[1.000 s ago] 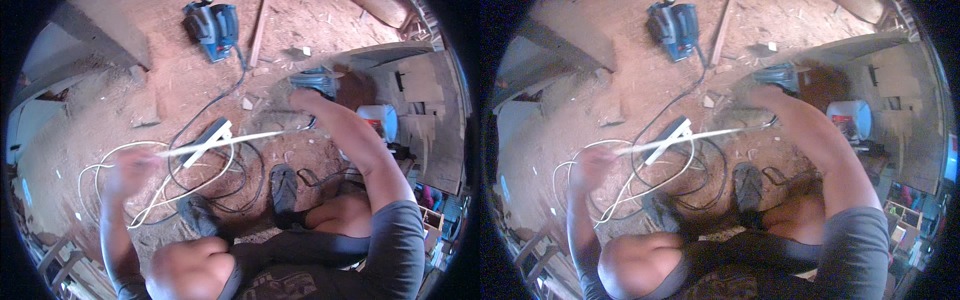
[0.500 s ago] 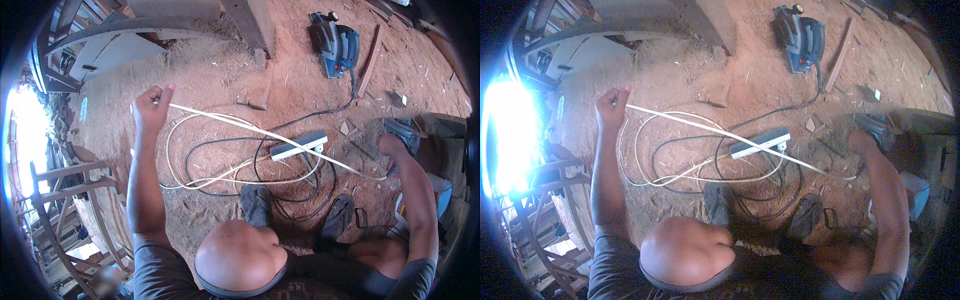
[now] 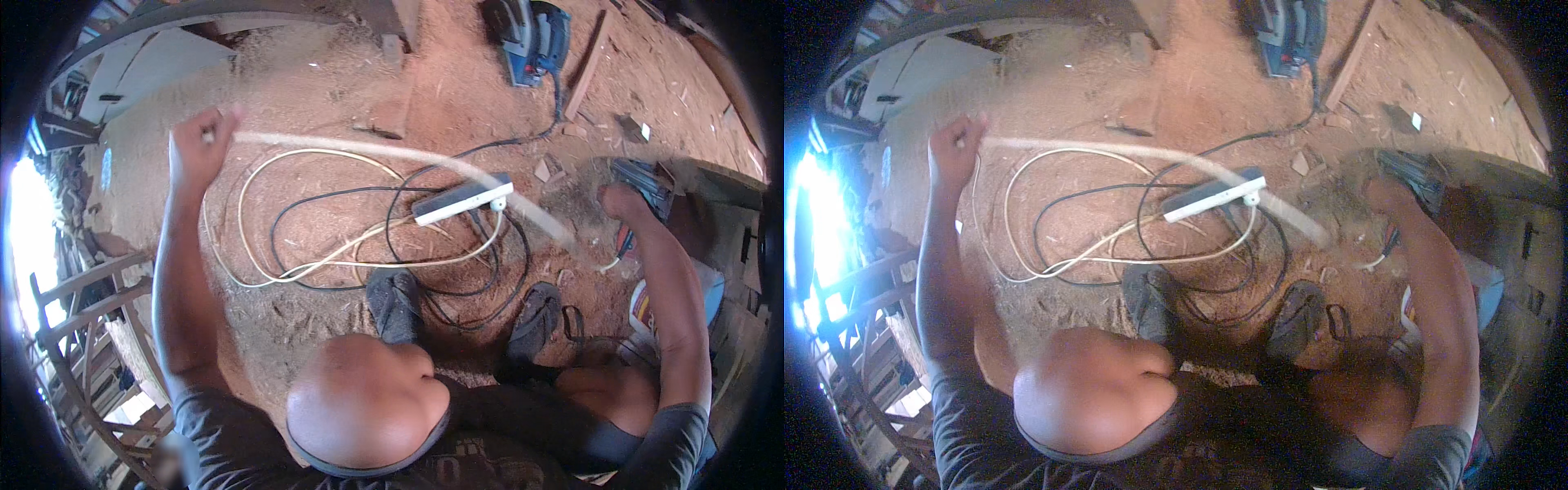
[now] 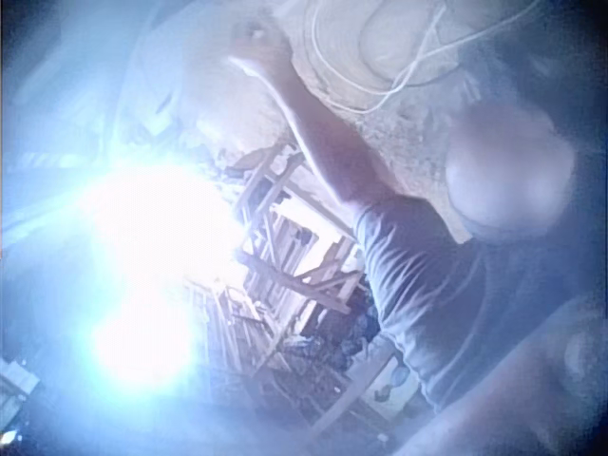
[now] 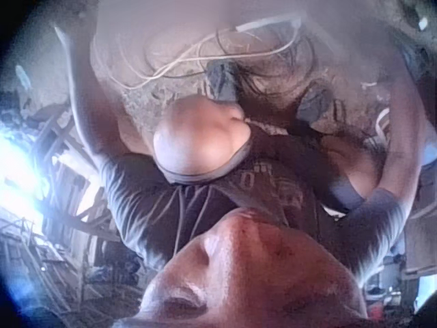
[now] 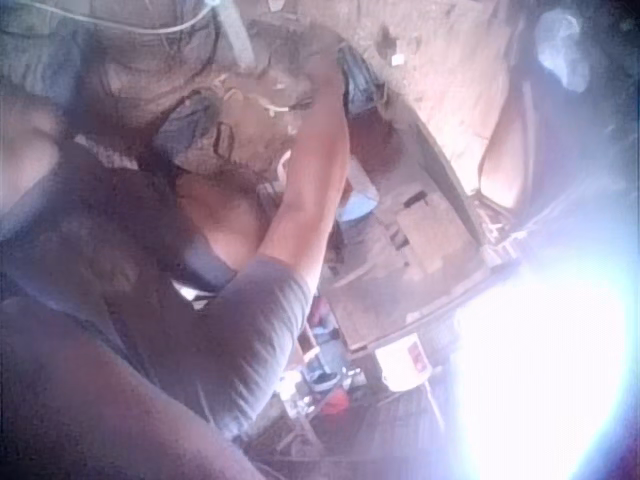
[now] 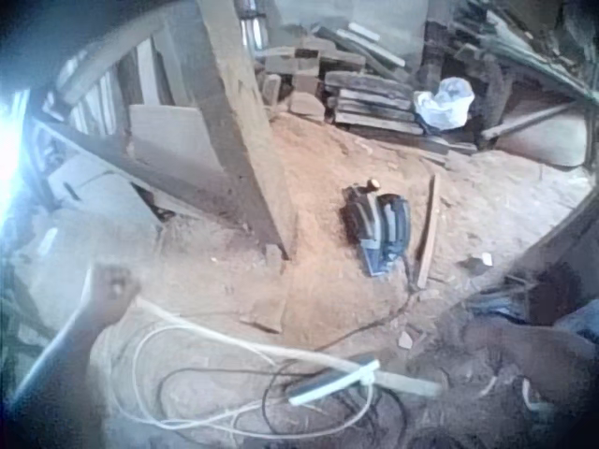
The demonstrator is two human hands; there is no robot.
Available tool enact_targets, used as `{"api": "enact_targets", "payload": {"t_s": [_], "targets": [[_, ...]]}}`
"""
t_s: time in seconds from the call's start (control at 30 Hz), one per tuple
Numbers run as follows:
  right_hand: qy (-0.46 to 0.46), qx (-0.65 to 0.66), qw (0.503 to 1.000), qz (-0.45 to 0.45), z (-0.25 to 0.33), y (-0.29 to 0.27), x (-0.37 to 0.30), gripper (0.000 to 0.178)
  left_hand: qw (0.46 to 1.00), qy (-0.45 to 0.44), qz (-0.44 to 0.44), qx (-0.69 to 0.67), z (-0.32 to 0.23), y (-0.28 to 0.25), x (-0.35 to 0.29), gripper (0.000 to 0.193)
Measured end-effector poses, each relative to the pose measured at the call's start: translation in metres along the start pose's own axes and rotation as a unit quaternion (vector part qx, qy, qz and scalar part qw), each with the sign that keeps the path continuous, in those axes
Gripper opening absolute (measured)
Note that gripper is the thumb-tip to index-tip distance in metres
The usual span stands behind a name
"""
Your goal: The person sits on the floor and handles a power cord and extension socket, then moves to a workbench to disassemble an electrical plug with a screwdriver. They strip the wire ends with pliers and prepare the wires for connection.
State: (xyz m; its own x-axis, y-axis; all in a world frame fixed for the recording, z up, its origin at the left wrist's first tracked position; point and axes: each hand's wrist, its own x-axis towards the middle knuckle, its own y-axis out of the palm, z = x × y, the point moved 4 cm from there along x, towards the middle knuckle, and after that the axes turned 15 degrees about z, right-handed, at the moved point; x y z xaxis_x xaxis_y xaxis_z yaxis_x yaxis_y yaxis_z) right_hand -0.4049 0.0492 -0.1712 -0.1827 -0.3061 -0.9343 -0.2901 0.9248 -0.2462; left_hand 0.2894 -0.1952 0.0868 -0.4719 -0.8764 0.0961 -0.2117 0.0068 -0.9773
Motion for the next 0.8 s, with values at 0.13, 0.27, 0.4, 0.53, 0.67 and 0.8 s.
{"api": "enact_targets", "payload": {"t_s": [0.13, 0.27, 0.4, 0.53, 0.67, 0.8], "targets": [[0.003, 0.027, 0.998, -0.053, 0.007, -0.025, -0.015, 0.033, 0.979, -0.168, -0.09, -0.068, 0.073, -0.023, -0.008, 0.043], [-0.007, -0.054, 0.999, -0.006, 0.002, -0.009, 0.001, 0.034, 0.992, -0.118, -0.024, -0.042, 0.066, -0.006, -0.01, 0.035], [0.003, 0.058, 0.998, 0.001, 0.013, -0.025, -0.004, 0.035, 0.968, -0.246, -0.034, 0.032, 0.124, -0.014, -0.036, 0.033], [0.0, 0.083, 0.996, -0.037, -0.003, -0.002, -0.009, 0.038, 0.99, -0.14, 0.019, 0.019, 0.098, -0.021, -0.022, 0.042], [0.02, 0.13, 0.991, 0.005, 0.003, -0.035, -0.027, 0.037, 0.943, -0.296, -0.144, 0.049, 0.185, -0.089, -0.075, 0.043], [-0.009, 0.084, 0.996, -0.028, 0.008, -0.028, 0.007, 0.043, 0.825, -0.393, -0.099, 0.393, 0.298, -0.185, -0.16, 0.054]]}}
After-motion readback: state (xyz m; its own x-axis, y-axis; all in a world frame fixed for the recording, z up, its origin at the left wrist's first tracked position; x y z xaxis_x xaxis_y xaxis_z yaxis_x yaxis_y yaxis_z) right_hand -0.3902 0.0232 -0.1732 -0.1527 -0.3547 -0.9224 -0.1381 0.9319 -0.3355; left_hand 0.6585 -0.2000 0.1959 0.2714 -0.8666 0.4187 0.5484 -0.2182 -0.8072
